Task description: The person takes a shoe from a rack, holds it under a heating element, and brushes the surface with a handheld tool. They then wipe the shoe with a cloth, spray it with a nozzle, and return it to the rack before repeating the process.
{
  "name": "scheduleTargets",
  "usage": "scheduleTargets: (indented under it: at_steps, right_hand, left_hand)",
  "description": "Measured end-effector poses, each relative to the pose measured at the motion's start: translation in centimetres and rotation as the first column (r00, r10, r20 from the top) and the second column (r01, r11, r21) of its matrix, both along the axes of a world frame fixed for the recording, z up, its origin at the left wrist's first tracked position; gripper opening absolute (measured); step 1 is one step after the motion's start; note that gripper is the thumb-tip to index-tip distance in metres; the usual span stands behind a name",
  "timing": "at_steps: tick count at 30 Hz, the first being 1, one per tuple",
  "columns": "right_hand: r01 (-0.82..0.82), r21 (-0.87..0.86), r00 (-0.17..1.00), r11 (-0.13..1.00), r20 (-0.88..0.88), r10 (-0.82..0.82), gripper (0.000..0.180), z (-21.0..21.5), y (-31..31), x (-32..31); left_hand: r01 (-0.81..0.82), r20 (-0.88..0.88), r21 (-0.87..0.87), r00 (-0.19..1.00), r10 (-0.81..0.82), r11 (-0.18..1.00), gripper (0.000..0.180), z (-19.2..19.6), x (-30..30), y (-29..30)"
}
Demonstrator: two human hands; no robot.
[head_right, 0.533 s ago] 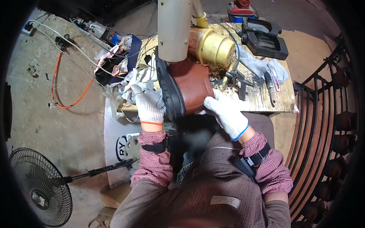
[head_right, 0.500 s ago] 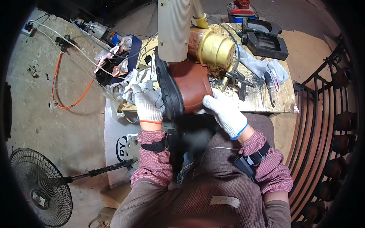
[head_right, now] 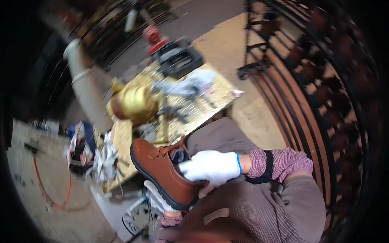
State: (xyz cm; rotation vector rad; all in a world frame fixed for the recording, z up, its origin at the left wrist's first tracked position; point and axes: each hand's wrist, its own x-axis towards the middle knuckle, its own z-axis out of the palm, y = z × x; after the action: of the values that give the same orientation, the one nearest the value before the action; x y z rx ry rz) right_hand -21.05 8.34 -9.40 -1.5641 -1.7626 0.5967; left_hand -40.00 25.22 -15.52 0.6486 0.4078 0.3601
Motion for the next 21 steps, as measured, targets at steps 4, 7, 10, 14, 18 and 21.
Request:
scheduleTargets:
  at_steps: [4,7,10,14,18,21]
  right_hand:
    - [0.227,0.192,0.939,0.955,0.217,-0.267,0.047,4.6,-6.5,1.7]
    - [0.527,0.427,0.722,0.735,0.231,-0.652,0.043,7.6,-11.6,4.8]
    - [0.725,0.538,0.309,0.43,0.304,-0.901,0.047,6.7,-15.3,11.6]
    - [0.991,0.13,-0.043,0.04,0.578,-0.815,0.047,7.5,-19.0,25.1]
    - [0.985,0.072,-0.159,-0.154,0.718,-0.678,0.043,5.7,-24.6,36.2]
    - [0.946,0.068,-0.209,-0.316,0.875,-0.437,0.044,5.5,-22.0,39.9]
  left_hand:
    - [0.376,-0.149,0.114,0.922,-0.358,0.92,0.096,1.7,5.4,-1.0]
    - [0.477,-0.127,0.312,0.878,-0.461,0.822,0.097,2.7,10.9,-2.3]
    - [0.452,-0.096,0.233,0.892,-0.442,0.861,0.095,2.2,13.3,-2.8]
    - [0.472,-0.168,0.11,0.876,-0.451,0.875,0.091,-0.2,14.6,-3.7]
    - [0.536,-0.294,0.059,0.815,-0.499,0.842,0.1,-2.0,15.5,-4.0]
    - [0.51,-0.291,0.015,0.825,-0.484,0.86,0.107,-6.8,14.7,-2.5]
